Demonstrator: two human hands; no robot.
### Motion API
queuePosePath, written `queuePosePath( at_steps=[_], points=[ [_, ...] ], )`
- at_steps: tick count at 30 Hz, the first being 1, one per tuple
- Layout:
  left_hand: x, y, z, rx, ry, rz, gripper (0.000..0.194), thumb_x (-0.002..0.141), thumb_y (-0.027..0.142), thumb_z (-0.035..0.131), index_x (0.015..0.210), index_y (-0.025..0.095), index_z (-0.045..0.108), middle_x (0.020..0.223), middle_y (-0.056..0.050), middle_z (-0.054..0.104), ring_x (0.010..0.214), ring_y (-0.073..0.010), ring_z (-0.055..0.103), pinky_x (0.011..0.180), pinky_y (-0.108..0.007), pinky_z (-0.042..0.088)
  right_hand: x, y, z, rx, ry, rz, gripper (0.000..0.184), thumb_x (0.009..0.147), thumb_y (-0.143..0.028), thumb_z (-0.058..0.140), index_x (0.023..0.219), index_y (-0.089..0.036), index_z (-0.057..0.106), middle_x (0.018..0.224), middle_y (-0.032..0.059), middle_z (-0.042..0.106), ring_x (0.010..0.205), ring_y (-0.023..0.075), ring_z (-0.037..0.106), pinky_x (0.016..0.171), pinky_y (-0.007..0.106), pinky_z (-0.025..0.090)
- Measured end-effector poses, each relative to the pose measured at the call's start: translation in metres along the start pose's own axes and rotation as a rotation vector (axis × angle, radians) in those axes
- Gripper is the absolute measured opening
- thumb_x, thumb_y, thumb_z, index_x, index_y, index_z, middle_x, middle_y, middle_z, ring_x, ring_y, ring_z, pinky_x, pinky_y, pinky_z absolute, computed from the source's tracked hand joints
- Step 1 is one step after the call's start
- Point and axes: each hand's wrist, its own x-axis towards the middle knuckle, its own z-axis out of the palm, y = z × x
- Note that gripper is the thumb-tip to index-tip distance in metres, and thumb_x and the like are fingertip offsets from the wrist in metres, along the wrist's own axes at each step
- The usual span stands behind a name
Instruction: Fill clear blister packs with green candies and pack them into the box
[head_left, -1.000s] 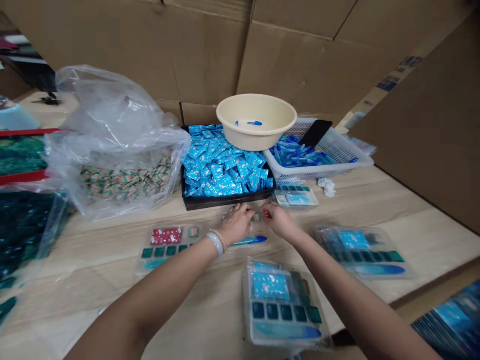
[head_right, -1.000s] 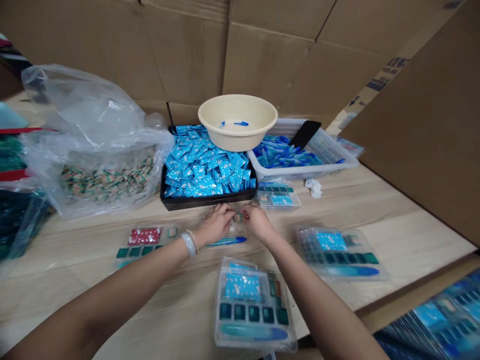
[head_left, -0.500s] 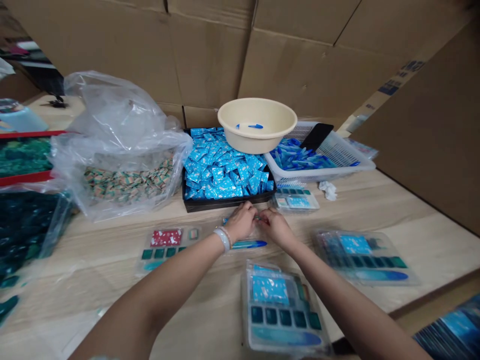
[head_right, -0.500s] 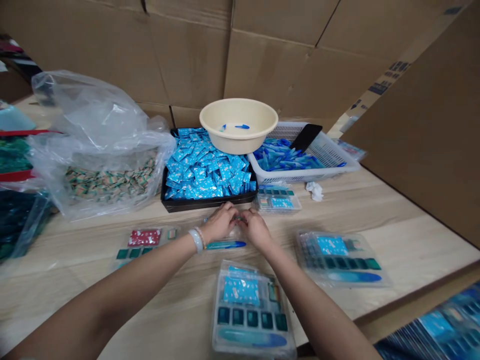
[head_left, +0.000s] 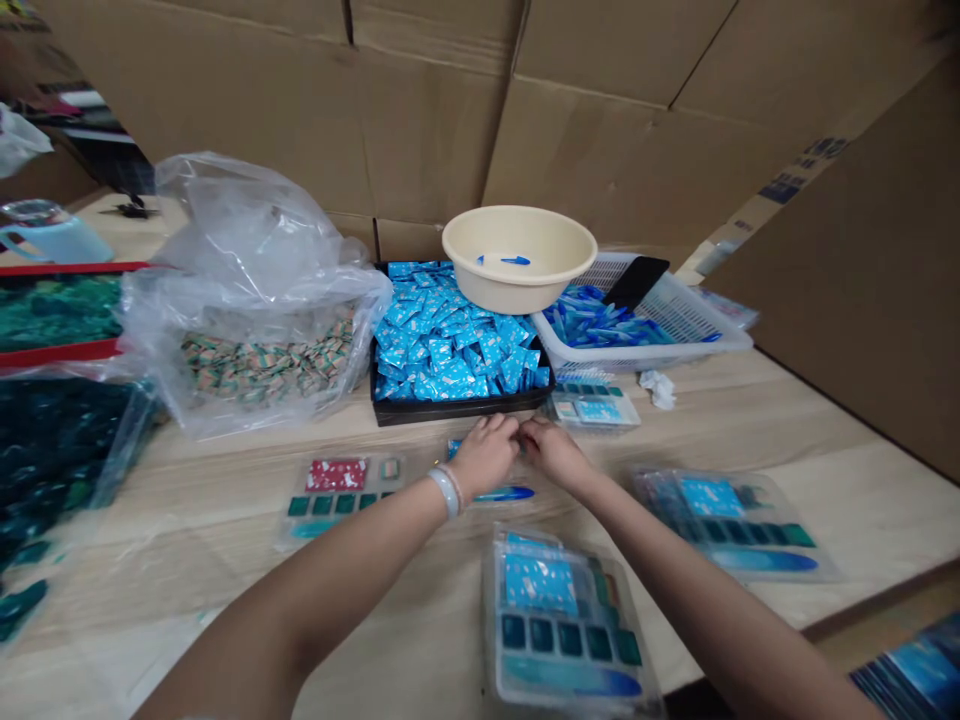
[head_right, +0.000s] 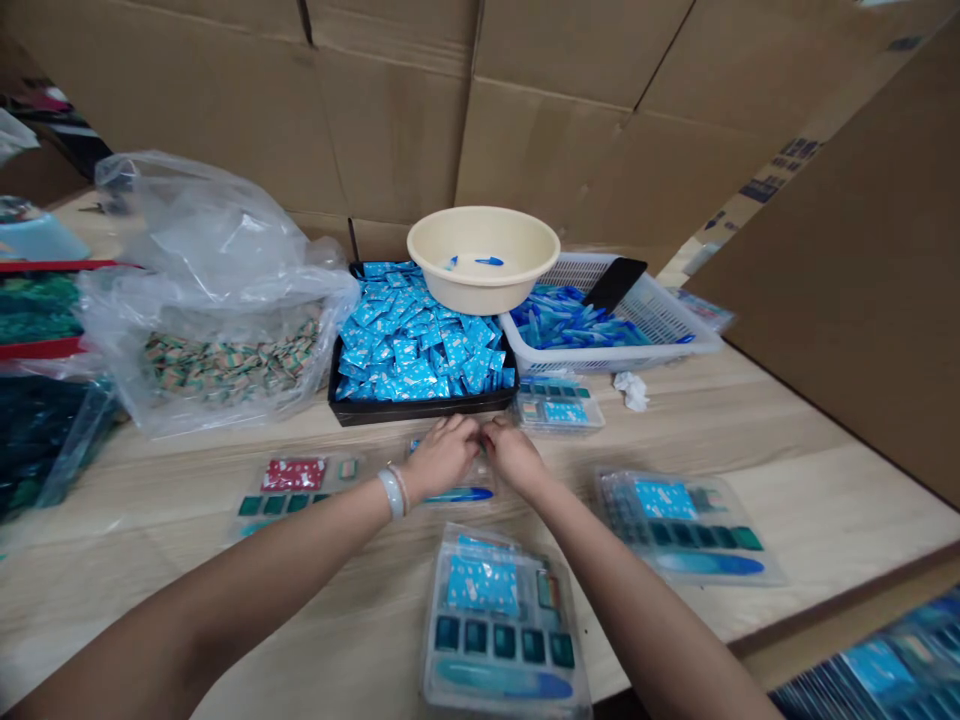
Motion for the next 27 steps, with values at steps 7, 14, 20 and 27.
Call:
queuePosePath(
  at_steps=[7, 14, 20, 27],
  points=[
    [-0.018, 0.007, 0.001, 0.055, -0.061, -0.041, 0.030, 0.082, 0.038, 0.038, 0.091, 0.018, 0.060, 0.096, -0.006, 0.047, 0.094, -0.0209, 0.039, 0.080, -0.033, 0.032, 0.010, 0.001, -0.008, -0.127, -0.156, -0.181, 0.020, 0.078, -0.008, 0.038, 0.076, -0.013, 0.057, 0.080, 0.0062, 0.055, 0.074, 0.0130, 0.052, 0.064, 0.021, 0.037],
    [-0.023, 0.004, -0.004, 0.038, -0.075, -0.055, 0.030, 0.082, 0.038, 0.039, 0.095, 0.020, 0.059, 0.095, -0.006, 0.046, 0.093, -0.0211, 0.040, 0.079, -0.032, 0.032, 0.018, -0.006, -0.018, -0.376, -0.313, -0.265, 0.016, 0.077, -0.010, 0.042, 0.083, -0.012, 0.057, 0.085, 0.0091, 0.058, 0.070, 0.0153, 0.055, 0.060, 0.023, 0.038],
    [-0.026, 0.005, -0.003, 0.016, -0.078, -0.072, 0.028, 0.082, 0.036, 0.038, 0.095, 0.021, 0.059, 0.097, -0.006, 0.046, 0.096, -0.0213, 0.039, 0.081, -0.032, 0.032, 0.016, -0.023, -0.022, -0.539, -0.399, -0.317, 0.018, 0.079, -0.010, 0.040, 0.085, -0.010, 0.056, 0.089, 0.0111, 0.058, 0.072, 0.0156, 0.057, 0.060, 0.023, 0.039],
    [-0.027, 0.004, -0.001, 0.028, -0.055, -0.080, 0.026, 0.082, 0.035, 0.039, 0.089, 0.020, 0.059, 0.095, -0.006, 0.045, 0.095, -0.0209, 0.039, 0.080, -0.032, 0.034, 0.011, -0.025, -0.018, -0.602, -0.367, -0.233, 0.020, 0.080, -0.010, 0.038, 0.090, -0.011, 0.055, 0.090, 0.0104, 0.058, 0.071, 0.0166, 0.058, 0.056, 0.023, 0.040]
  ],
)
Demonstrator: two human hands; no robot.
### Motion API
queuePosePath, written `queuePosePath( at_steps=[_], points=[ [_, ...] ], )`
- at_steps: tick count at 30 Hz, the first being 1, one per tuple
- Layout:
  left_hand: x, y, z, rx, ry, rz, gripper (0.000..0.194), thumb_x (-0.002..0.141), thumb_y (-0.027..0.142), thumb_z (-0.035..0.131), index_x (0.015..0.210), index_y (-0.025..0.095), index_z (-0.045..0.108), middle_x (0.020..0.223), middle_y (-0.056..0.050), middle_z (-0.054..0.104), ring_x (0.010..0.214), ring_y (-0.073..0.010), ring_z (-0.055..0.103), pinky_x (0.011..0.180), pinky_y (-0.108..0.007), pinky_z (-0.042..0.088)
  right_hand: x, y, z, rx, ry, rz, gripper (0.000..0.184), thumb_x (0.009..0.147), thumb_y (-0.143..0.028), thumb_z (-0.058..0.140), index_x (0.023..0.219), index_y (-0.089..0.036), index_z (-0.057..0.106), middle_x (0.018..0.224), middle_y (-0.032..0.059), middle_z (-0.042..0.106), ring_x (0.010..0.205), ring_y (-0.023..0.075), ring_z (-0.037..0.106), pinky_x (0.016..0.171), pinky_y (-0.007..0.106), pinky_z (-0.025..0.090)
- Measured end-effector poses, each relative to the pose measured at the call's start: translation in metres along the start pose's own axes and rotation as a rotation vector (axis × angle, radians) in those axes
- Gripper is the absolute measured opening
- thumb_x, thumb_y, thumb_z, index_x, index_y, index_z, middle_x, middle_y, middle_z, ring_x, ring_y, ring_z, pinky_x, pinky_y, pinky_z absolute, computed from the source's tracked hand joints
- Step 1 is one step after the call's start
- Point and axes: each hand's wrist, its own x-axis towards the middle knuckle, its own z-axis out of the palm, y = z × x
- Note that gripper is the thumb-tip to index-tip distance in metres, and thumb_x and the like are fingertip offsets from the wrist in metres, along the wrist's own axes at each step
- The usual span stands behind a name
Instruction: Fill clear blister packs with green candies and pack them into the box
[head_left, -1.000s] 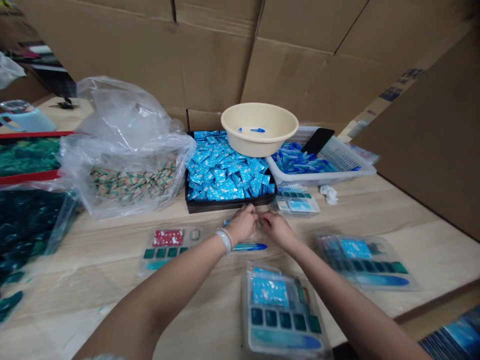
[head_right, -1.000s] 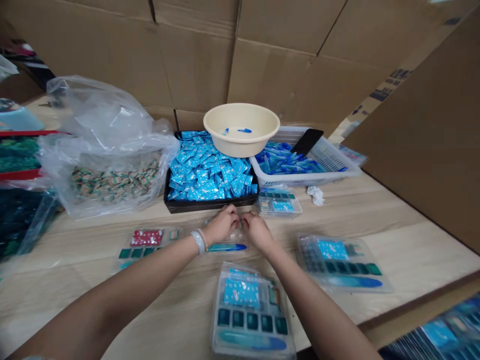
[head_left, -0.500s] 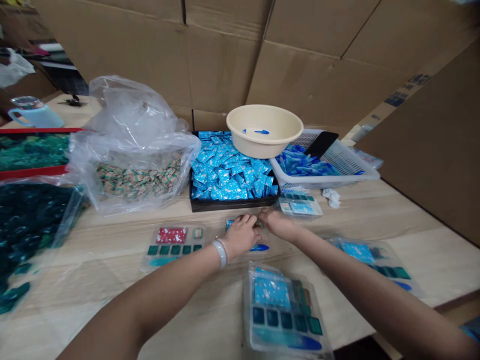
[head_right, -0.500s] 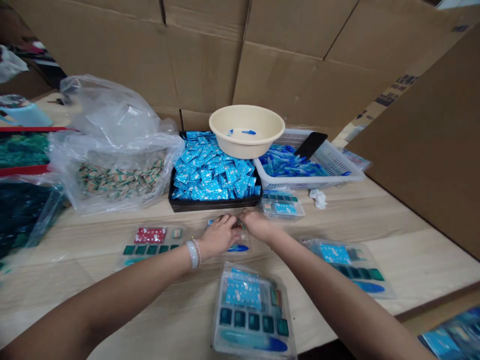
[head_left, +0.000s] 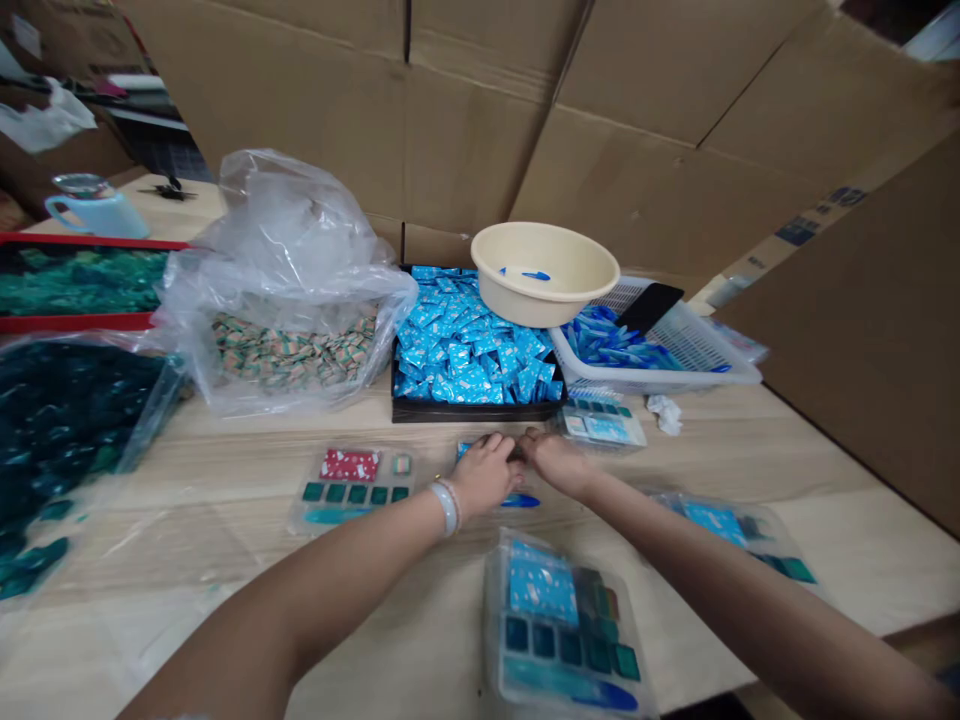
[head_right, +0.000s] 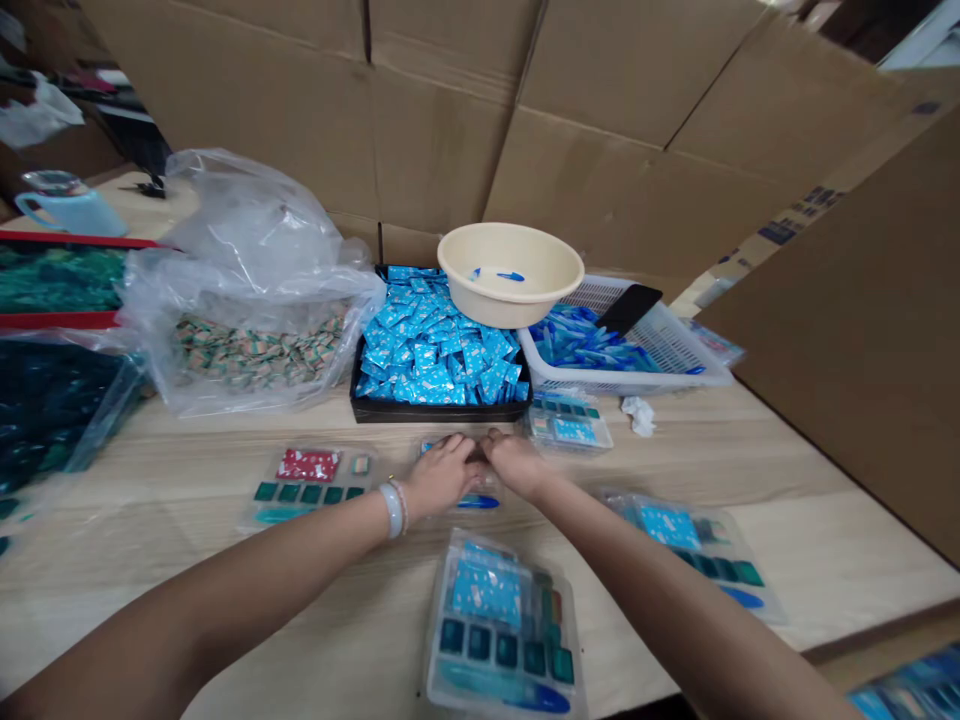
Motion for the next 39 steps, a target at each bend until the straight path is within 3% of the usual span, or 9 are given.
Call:
queuePosePath(
  at_steps=[7, 11, 17, 21, 28, 39],
  points=[
    [0.000, -0.001, 0.002, -0.008, 0.012, 0.012, 0.025, 0.082, 0.034, 0.039, 0.092, 0.022, 0.058, 0.096, -0.006, 0.045, 0.096, -0.0213, 0.038, 0.080, -0.032, 0.035, -0.001, -0.004, -0.006, -0.036, 0.001, 0.020, 0.019, 0.078, -0.007, 0.040, 0.089, -0.009, 0.056, 0.092, 0.0145, 0.058, 0.074, 0.0176, 0.058, 0.058, 0.023, 0.041],
    [-0.001, -0.001, 0.002, -0.016, 0.016, 0.006, 0.027, 0.082, 0.036, 0.038, 0.092, 0.021, 0.059, 0.095, -0.007, 0.045, 0.095, -0.0208, 0.039, 0.079, -0.032, 0.035, 0.003, -0.001, -0.007, -0.054, -0.001, -0.007, 0.019, 0.079, -0.009, 0.040, 0.089, -0.011, 0.056, 0.091, 0.0120, 0.059, 0.073, 0.0176, 0.059, 0.059, 0.024, 0.042],
    [-0.001, -0.002, 0.000, -0.019, 0.016, 0.013, 0.027, 0.082, 0.036, 0.039, 0.090, 0.020, 0.059, 0.097, -0.007, 0.045, 0.098, -0.0211, 0.037, 0.083, -0.033, 0.034, 0.005, -0.005, 0.002, -0.104, 0.010, -0.033, 0.021, 0.077, -0.006, 0.038, 0.086, -0.007, 0.057, 0.085, 0.0179, 0.059, 0.072, 0.0210, 0.058, 0.055, 0.026, 0.042],
    [-0.001, -0.003, 0.000, -0.009, 0.024, 0.007, 0.026, 0.082, 0.036, 0.039, 0.094, 0.021, 0.057, 0.097, -0.007, 0.045, 0.097, -0.0211, 0.038, 0.082, -0.033, 0.035, 0.001, -0.003, 0.009, -0.121, 0.021, -0.050, 0.020, 0.078, -0.008, 0.039, 0.086, -0.008, 0.057, 0.086, 0.0167, 0.058, 0.074, 0.0221, 0.057, 0.057, 0.028, 0.042],
    [0.000, -0.003, 0.001, -0.022, 0.046, 0.013, 0.027, 0.083, 0.035, 0.037, 0.094, 0.021, 0.056, 0.094, -0.007, 0.046, 0.096, -0.0205, 0.039, 0.080, -0.032, 0.036, -0.016, 0.007, 0.016, 0.041, 0.228, 0.096, 0.022, 0.085, -0.017, 0.034, 0.082, -0.013, 0.055, 0.083, 0.0094, 0.055, 0.070, 0.0147, 0.055, 0.056, 0.023, 0.038],
    [0.001, -0.001, 0.000, -0.014, 0.062, -0.010, 0.020, 0.081, 0.029, 0.041, 0.090, 0.016, 0.053, 0.093, -0.007, 0.047, 0.094, -0.0204, 0.041, 0.080, -0.032, 0.036, -0.032, -0.003, 0.026, -0.097, 0.203, -0.130, 0.017, 0.081, -0.014, 0.041, 0.084, -0.013, 0.057, 0.081, 0.0098, 0.057, 0.072, 0.0174, 0.053, 0.060, 0.026, 0.039]
  ],
)
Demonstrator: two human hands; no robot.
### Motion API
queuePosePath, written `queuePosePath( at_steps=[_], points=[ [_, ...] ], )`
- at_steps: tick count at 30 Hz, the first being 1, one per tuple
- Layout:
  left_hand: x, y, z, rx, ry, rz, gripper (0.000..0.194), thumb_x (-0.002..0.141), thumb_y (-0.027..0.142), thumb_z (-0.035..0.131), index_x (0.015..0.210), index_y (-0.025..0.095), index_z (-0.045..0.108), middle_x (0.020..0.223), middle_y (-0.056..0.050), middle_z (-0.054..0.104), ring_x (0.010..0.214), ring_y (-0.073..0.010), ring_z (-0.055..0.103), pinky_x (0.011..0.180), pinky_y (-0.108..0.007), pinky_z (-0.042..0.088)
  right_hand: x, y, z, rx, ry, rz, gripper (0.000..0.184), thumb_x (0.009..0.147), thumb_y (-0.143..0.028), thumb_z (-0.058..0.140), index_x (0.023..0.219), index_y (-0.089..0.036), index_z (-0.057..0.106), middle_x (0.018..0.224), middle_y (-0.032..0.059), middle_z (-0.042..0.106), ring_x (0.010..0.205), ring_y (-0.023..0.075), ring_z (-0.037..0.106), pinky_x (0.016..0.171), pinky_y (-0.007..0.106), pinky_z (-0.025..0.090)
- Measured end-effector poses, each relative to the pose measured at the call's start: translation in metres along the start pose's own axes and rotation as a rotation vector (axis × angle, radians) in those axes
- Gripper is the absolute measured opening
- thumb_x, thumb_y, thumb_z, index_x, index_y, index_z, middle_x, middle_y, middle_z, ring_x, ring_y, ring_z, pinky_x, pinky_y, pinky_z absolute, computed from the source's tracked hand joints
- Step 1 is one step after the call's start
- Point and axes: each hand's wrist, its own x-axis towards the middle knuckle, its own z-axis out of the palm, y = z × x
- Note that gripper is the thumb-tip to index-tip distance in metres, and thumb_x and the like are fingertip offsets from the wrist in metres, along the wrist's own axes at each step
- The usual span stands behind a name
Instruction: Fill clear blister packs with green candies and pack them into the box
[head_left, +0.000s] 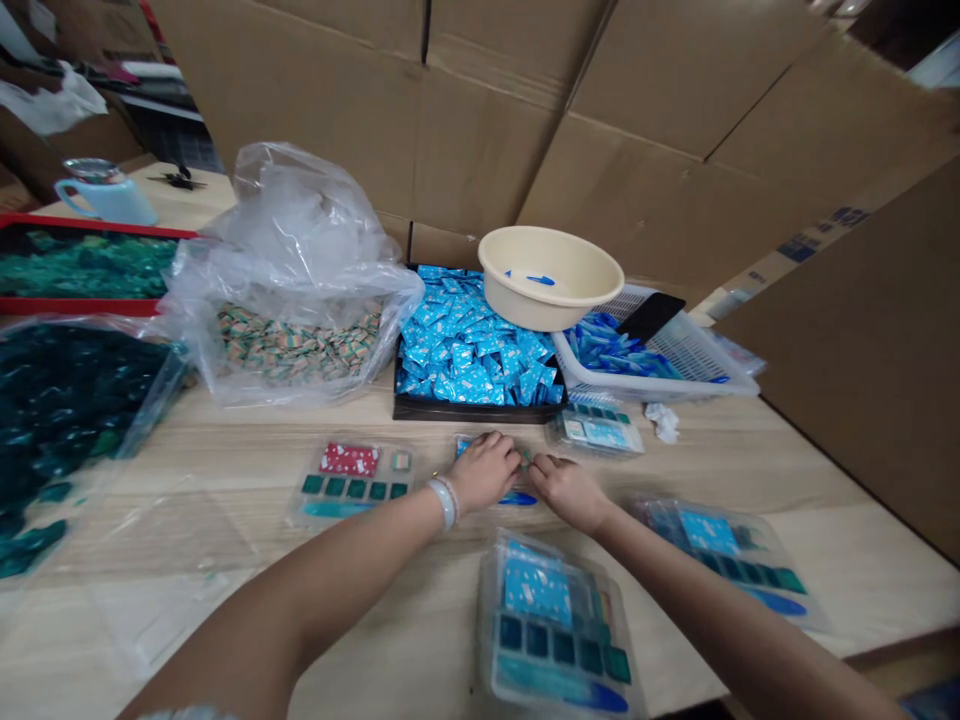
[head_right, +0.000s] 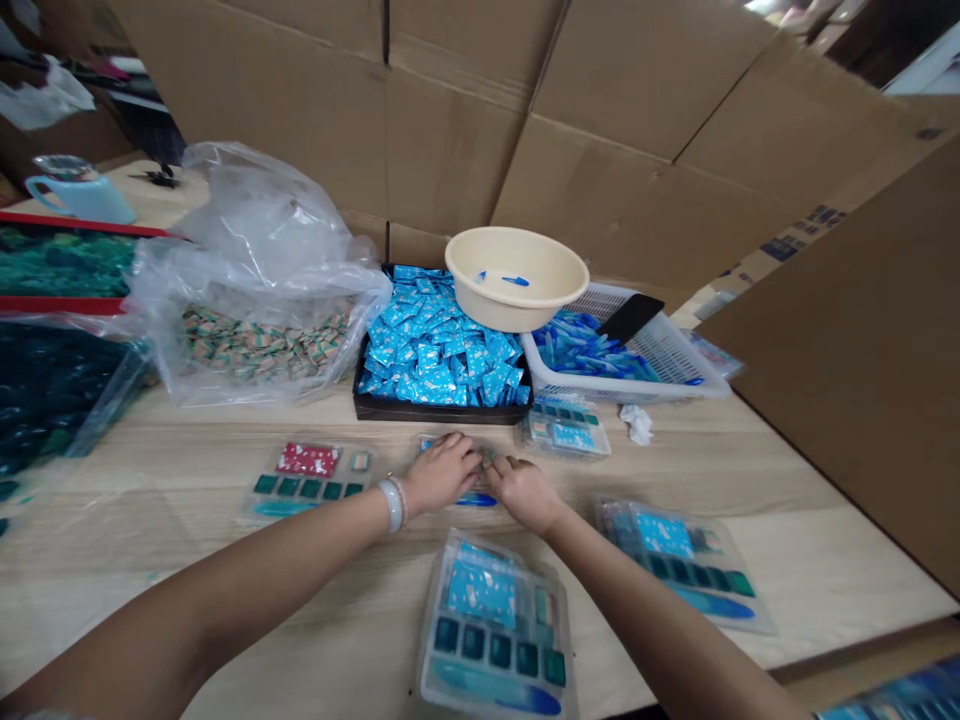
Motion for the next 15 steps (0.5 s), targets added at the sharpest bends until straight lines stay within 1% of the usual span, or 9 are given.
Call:
queuePosePath(
  at_steps=[2, 5, 7, 10, 12, 15],
  points=[
    [0.000, 0.000, 0.000, 0.000, 0.007, 0.005, 0.021, 0.082, 0.030, 0.040, 0.090, 0.016, 0.054, 0.093, -0.007, 0.047, 0.094, -0.0202, 0.041, 0.080, -0.032, 0.036, -0.001, 0.000, 0.000, 0.001, 0.022, 0.001, 0.018, 0.081, -0.013, 0.039, 0.084, -0.013, 0.057, 0.081, 0.0098, 0.057, 0.071, 0.0171, 0.053, 0.060, 0.026, 0.038],
    [-0.001, 0.000, 0.001, -0.001, 0.021, 0.016, 0.022, 0.082, 0.030, 0.040, 0.092, 0.016, 0.053, 0.092, -0.007, 0.047, 0.095, -0.0198, 0.041, 0.081, -0.032, 0.036, 0.001, 0.000, -0.002, -0.039, 0.044, 0.101, 0.022, 0.082, -0.013, 0.035, 0.085, -0.013, 0.057, 0.081, 0.0104, 0.056, 0.071, 0.0178, 0.053, 0.058, 0.026, 0.038],
    [-0.001, -0.001, 0.001, 0.003, 0.027, 0.025, 0.022, 0.082, 0.030, 0.040, 0.091, 0.016, 0.053, 0.092, -0.007, 0.048, 0.094, -0.0197, 0.041, 0.082, -0.032, 0.036, 0.004, 0.000, -0.003, -0.052, 0.025, 0.128, 0.022, 0.082, -0.012, 0.035, 0.085, -0.013, 0.057, 0.082, 0.0109, 0.056, 0.072, 0.0186, 0.053, 0.059, 0.027, 0.039],
    [-0.001, -0.002, 0.002, 0.007, 0.026, 0.029, 0.022, 0.082, 0.030, 0.040, 0.088, 0.015, 0.054, 0.091, -0.007, 0.048, 0.094, -0.0198, 0.041, 0.082, -0.031, 0.036, 0.009, 0.001, -0.006, -0.017, -0.040, 0.066, 0.019, 0.079, -0.010, 0.039, 0.085, -0.013, 0.057, 0.084, 0.0105, 0.056, 0.074, 0.0190, 0.054, 0.062, 0.027, 0.040],
    [0.000, -0.002, 0.003, 0.007, 0.025, 0.029, 0.022, 0.081, 0.030, 0.040, 0.088, 0.015, 0.054, 0.092, -0.007, 0.048, 0.094, -0.0200, 0.041, 0.081, -0.032, 0.037, 0.012, 0.003, -0.007, 0.019, -0.075, 0.030, 0.019, 0.077, -0.008, 0.041, 0.087, -0.012, 0.057, 0.085, 0.0103, 0.057, 0.075, 0.0192, 0.055, 0.063, 0.027, 0.040],
    [0.002, -0.001, 0.003, 0.008, 0.015, 0.021, 0.022, 0.081, 0.030, 0.040, 0.091, 0.014, 0.053, 0.092, -0.008, 0.048, 0.094, -0.0205, 0.041, 0.082, -0.033, 0.036, 0.014, 0.007, -0.007, 0.094, -0.101, 0.030, 0.019, 0.077, -0.008, 0.041, 0.086, -0.012, 0.057, 0.085, 0.0104, 0.057, 0.073, 0.0184, 0.055, 0.062, 0.026, 0.040]
  ],
)
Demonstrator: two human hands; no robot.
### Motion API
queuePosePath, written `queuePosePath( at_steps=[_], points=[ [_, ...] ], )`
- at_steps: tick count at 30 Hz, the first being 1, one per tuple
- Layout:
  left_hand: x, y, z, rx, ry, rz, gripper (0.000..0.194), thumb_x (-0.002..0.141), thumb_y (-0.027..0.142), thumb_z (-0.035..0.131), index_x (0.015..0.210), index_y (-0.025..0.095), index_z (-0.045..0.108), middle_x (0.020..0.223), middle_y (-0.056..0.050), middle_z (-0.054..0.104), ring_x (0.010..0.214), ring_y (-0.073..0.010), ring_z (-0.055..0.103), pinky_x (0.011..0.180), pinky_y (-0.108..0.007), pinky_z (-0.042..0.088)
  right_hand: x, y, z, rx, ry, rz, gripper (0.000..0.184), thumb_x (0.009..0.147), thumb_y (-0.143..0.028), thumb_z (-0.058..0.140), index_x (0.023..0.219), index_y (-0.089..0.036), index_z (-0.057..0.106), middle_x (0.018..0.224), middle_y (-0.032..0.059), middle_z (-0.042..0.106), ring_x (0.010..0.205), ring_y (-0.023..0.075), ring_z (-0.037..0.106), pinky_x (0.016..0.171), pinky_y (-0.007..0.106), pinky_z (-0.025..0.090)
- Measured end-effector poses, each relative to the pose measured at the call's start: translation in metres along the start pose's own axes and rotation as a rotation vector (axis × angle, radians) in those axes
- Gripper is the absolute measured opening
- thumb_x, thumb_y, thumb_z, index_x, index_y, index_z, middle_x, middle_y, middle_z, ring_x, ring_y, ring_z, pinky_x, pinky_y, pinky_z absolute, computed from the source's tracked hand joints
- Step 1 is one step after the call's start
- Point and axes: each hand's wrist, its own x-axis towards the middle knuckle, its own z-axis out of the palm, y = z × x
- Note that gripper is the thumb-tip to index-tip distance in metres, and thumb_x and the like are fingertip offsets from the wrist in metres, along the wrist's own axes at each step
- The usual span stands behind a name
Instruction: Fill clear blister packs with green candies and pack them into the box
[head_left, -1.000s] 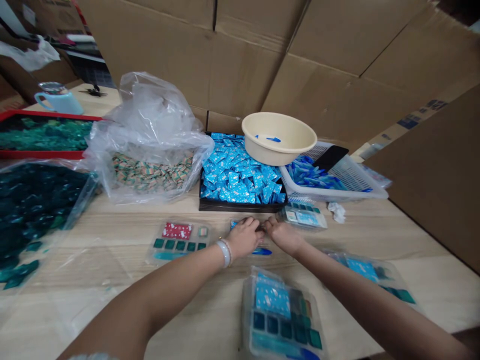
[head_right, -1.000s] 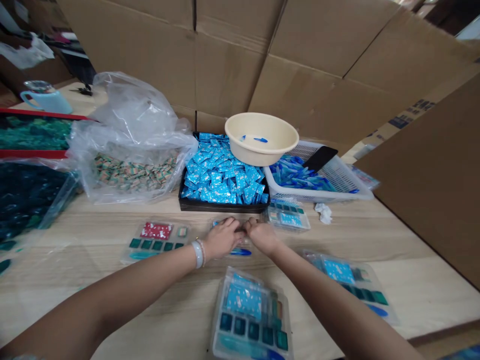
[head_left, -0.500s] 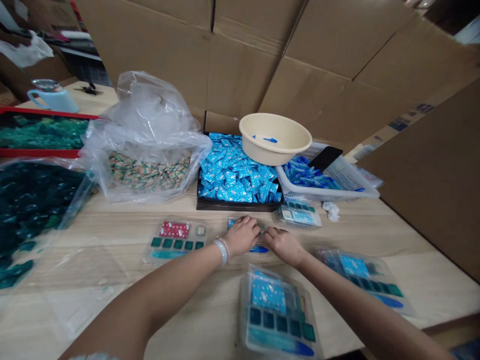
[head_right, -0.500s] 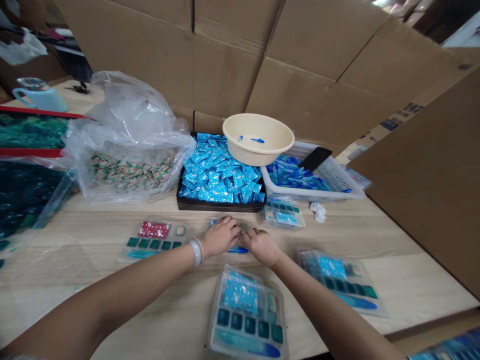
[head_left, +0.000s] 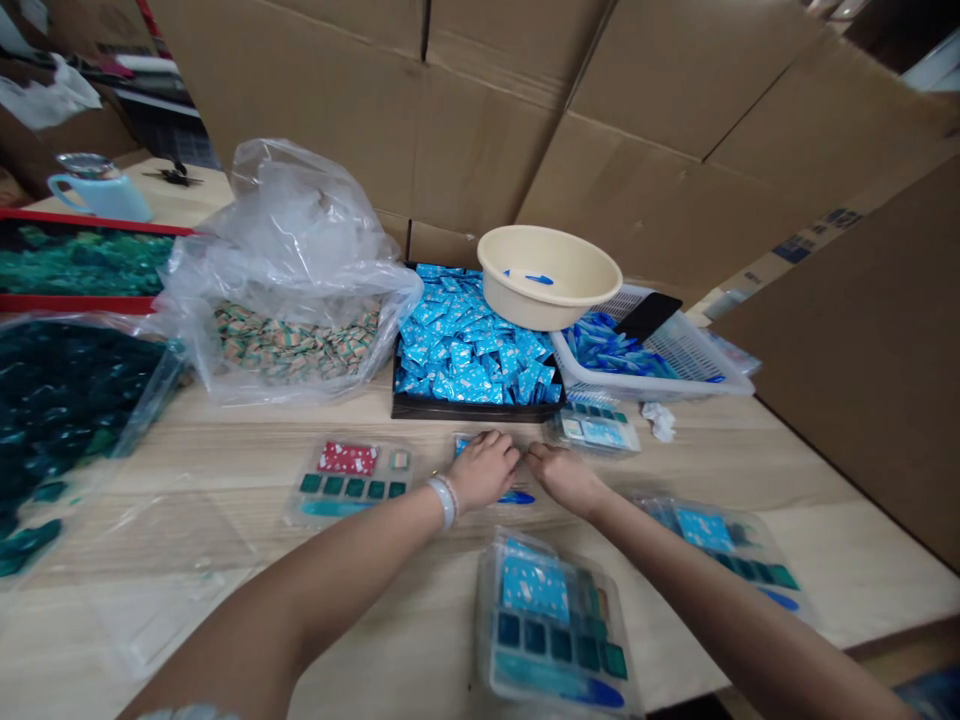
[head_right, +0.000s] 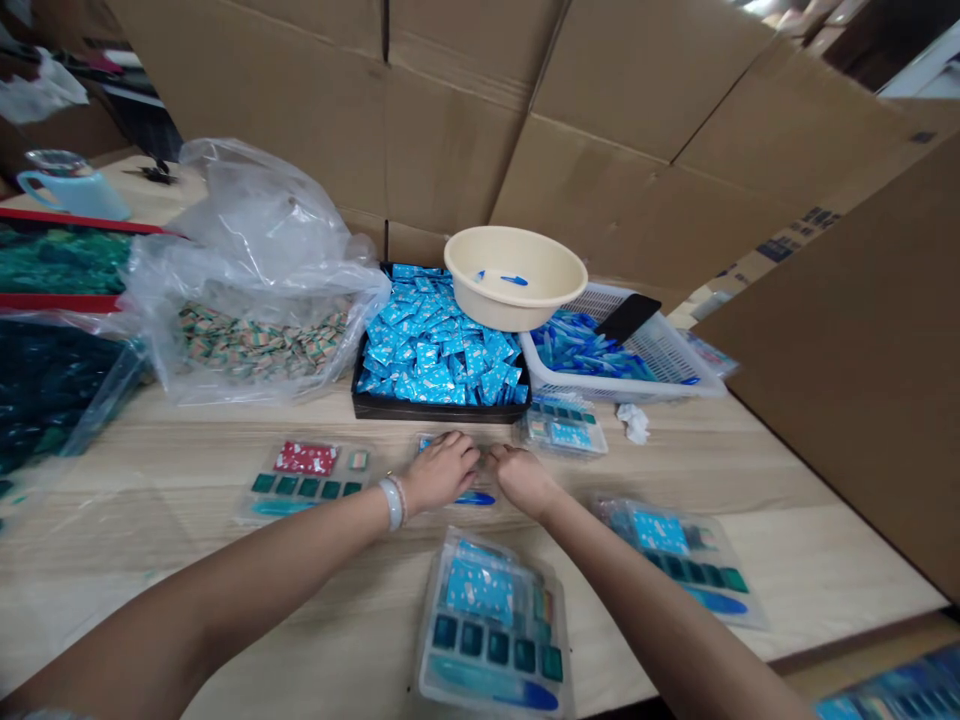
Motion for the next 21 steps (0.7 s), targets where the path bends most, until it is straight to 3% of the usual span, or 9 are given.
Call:
queuePosePath(
  at_steps=[3, 7, 9, 11, 13, 15, 16, 18, 21],
  points=[
    [-0.002, 0.003, -0.005, -0.023, -0.014, -0.004, 0.022, 0.081, 0.028, 0.040, 0.088, 0.015, 0.056, 0.091, -0.008, 0.049, 0.094, -0.0212, 0.043, 0.081, -0.035, 0.037, -0.003, 0.007, 0.000, 0.174, 0.052, 0.060, 0.022, 0.080, -0.010, 0.037, 0.077, -0.013, 0.059, 0.078, 0.0086, 0.058, 0.068, 0.0153, 0.055, 0.061, 0.024, 0.040],
    [-0.013, -0.008, -0.033, -0.254, 0.118, -0.059, 0.021, 0.080, 0.025, 0.042, 0.093, 0.017, 0.057, 0.095, -0.008, 0.051, 0.095, -0.0208, 0.045, 0.082, -0.034, 0.038, -0.003, 0.011, -0.026, 0.410, 0.381, 0.271, 0.022, 0.081, -0.021, 0.040, 0.070, -0.015, 0.059, 0.070, 0.0061, 0.059, 0.066, 0.0151, 0.055, 0.061, 0.024, 0.040],
    [-0.018, -0.027, -0.061, -0.512, 0.270, -0.199, 0.023, 0.079, 0.029, 0.043, 0.092, 0.017, 0.057, 0.096, -0.008, 0.053, 0.094, -0.0199, 0.046, 0.084, -0.034, 0.037, 0.015, 0.000, -0.062, 0.472, 0.560, 0.365, 0.023, 0.080, -0.029, 0.044, 0.067, -0.015, 0.059, 0.063, 0.0041, 0.059, 0.060, 0.0151, 0.054, 0.059, 0.025, 0.040],
    [-0.023, -0.052, -0.098, -0.883, 0.396, -0.405, 0.029, 0.079, 0.037, 0.042, 0.091, 0.016, 0.057, 0.093, -0.008, 0.055, 0.092, -0.0198, 0.049, 0.085, -0.036, 0.037, 0.050, -0.026, -0.109, 0.537, 0.717, 0.394, 0.028, 0.080, -0.035, 0.043, 0.067, -0.015, 0.059, 0.058, 0.0027, 0.058, 0.055, 0.0145, 0.053, 0.059, 0.026, 0.041],
    [-0.031, -0.079, -0.143, -1.324, 0.446, -0.585, 0.041, 0.082, 0.045, 0.030, 0.093, 0.013, 0.054, 0.090, -0.010, 0.057, 0.092, -0.0204, 0.051, 0.083, -0.037, 0.039, 0.096, -0.063, -0.157, 0.662, 0.960, 0.302, 0.029, 0.084, -0.027, 0.034, 0.096, -0.013, 0.055, 0.084, 0.0061, 0.063, 0.072, 0.0145, 0.057, 0.070, 0.027, 0.043],
    [-0.049, -0.101, -0.190, -1.644, 0.485, -0.660, 0.050, 0.083, 0.049, 0.020, 0.096, 0.012, 0.052, 0.090, -0.011, 0.057, 0.094, -0.0219, 0.051, 0.082, -0.040, 0.040, 0.138, -0.102, -0.193, 0.742, 1.106, 0.080, 0.038, 0.085, -0.021, 0.027, 0.119, -0.008, 0.037, 0.118, 0.0114, 0.049, 0.099, 0.0140, 0.051, 0.085, 0.028, 0.039],
    [-0.063, -0.110, -0.211, -1.738, 0.506, -0.647, 0.051, 0.083, 0.050, 0.019, 0.098, 0.013, 0.051, 0.091, -0.011, 0.058, 0.097, -0.0230, 0.051, 0.083, -0.041, 0.039, 0.154, -0.120, -0.204, 0.702, 1.086, -0.039, 0.039, 0.085, -0.022, 0.026, 0.121, -0.009, 0.036, 0.123, 0.0108, 0.045, 0.109, 0.0147, 0.044, 0.092, 0.031, 0.034],
    [-0.099, -0.119, -0.244, -1.831, 0.551, -0.565, 0.053, 0.079, 0.056, 0.024, 0.104, 0.017, 0.050, 0.095, -0.010, 0.058, 0.102, -0.0254, 0.048, 0.084, -0.042, 0.038, 0.172, -0.147, -0.212, 0.566, 0.911, -0.229, 0.041, 0.085, -0.028, 0.030, 0.124, -0.016, 0.036, 0.131, 0.0061, 0.038, 0.120, 0.0166, 0.032, 0.100, 0.036, 0.022],
    [-0.150, -0.115, -0.258, -1.877, 0.535, -0.511, 0.058, 0.074, 0.064, 0.029, 0.108, 0.021, 0.048, 0.097, -0.007, 0.058, 0.103, -0.0262, 0.049, 0.084, -0.043, 0.038, 0.168, -0.170, -0.200, 0.485, 0.771, -0.146, 0.047, 0.081, -0.038, 0.040, 0.125, -0.019, 0.036, 0.133, 0.0066, 0.034, 0.123, 0.0223, 0.027, 0.101, 0.043, 0.018]
  ],
)
